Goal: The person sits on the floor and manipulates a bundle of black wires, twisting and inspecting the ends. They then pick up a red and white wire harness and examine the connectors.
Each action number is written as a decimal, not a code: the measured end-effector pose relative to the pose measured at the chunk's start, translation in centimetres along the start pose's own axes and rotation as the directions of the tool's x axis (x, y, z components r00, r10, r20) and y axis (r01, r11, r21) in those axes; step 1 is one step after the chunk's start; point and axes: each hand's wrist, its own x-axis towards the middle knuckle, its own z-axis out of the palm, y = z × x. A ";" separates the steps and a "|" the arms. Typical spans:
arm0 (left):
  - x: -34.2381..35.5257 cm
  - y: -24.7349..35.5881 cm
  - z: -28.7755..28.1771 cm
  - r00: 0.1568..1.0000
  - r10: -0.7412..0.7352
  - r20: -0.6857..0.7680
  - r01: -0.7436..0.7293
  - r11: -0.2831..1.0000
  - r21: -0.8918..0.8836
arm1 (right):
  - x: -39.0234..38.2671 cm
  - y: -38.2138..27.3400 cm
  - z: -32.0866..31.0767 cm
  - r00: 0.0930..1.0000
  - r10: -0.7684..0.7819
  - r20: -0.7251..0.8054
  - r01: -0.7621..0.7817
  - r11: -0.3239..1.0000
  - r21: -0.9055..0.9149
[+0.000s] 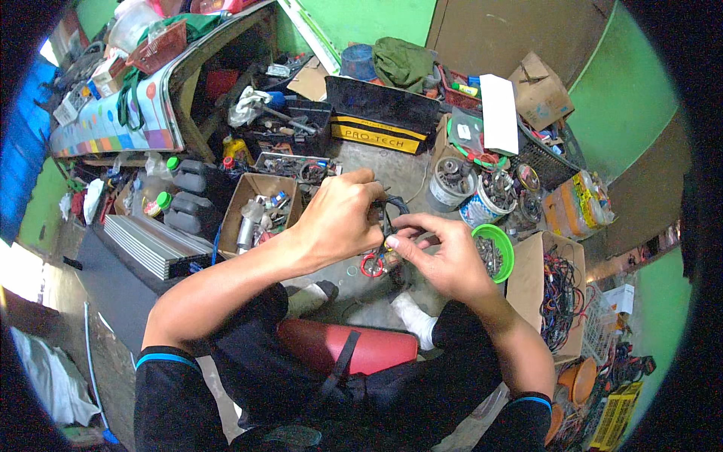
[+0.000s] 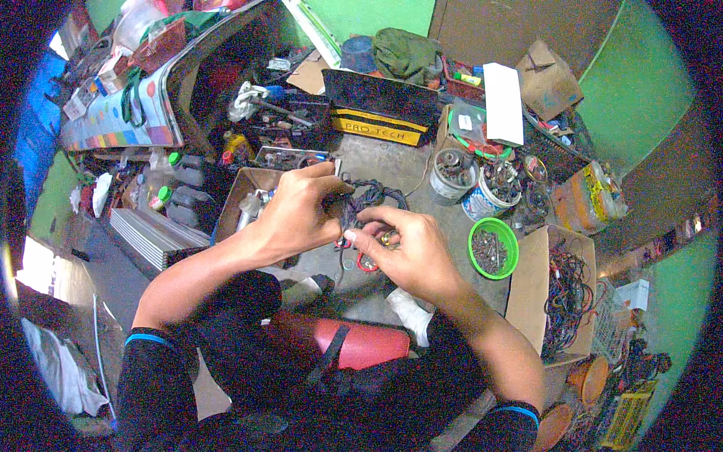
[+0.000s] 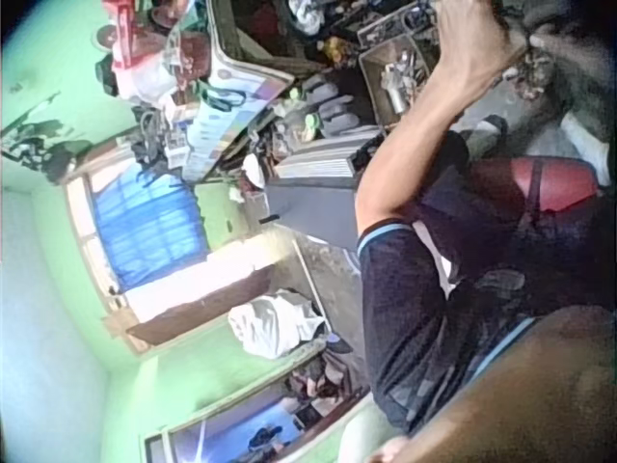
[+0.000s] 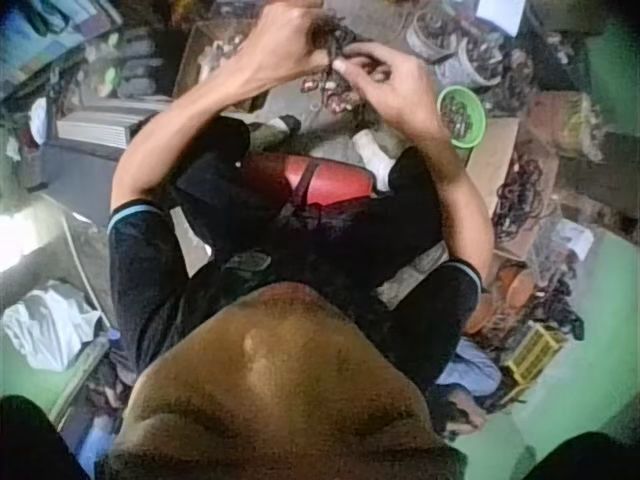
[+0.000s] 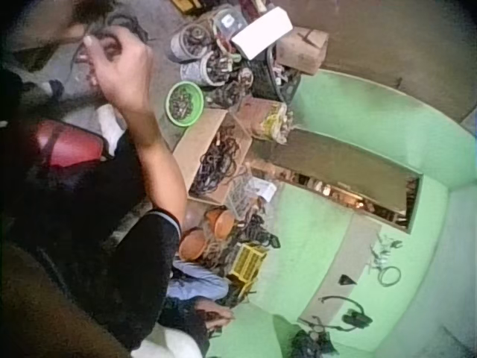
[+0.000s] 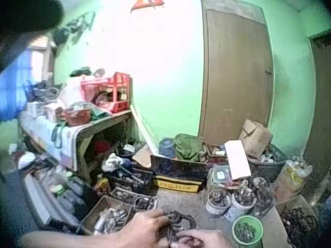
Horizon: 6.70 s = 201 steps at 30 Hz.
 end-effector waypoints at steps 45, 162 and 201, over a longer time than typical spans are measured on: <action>0.7 -1.7 -0.1 0.989 -0.039 -0.143 0.019 0.990 -0.138 | -1.8 -0.3 -6.0 0.848 -0.128 -0.515 0.171 0.985 0.037; 0.7 1.7 -1.3 0.899 -0.436 0.041 0.236 0.404 -0.884 | 0.0 1.5 -1.7 0.972 -0.011 -0.234 0.072 0.965 0.253; 0.2 1.1 -0.1 0.973 -0.215 0.080 0.201 0.632 -0.749 | 0.2 0.5 -0.8 0.976 -0.133 -0.170 0.151 0.984 0.099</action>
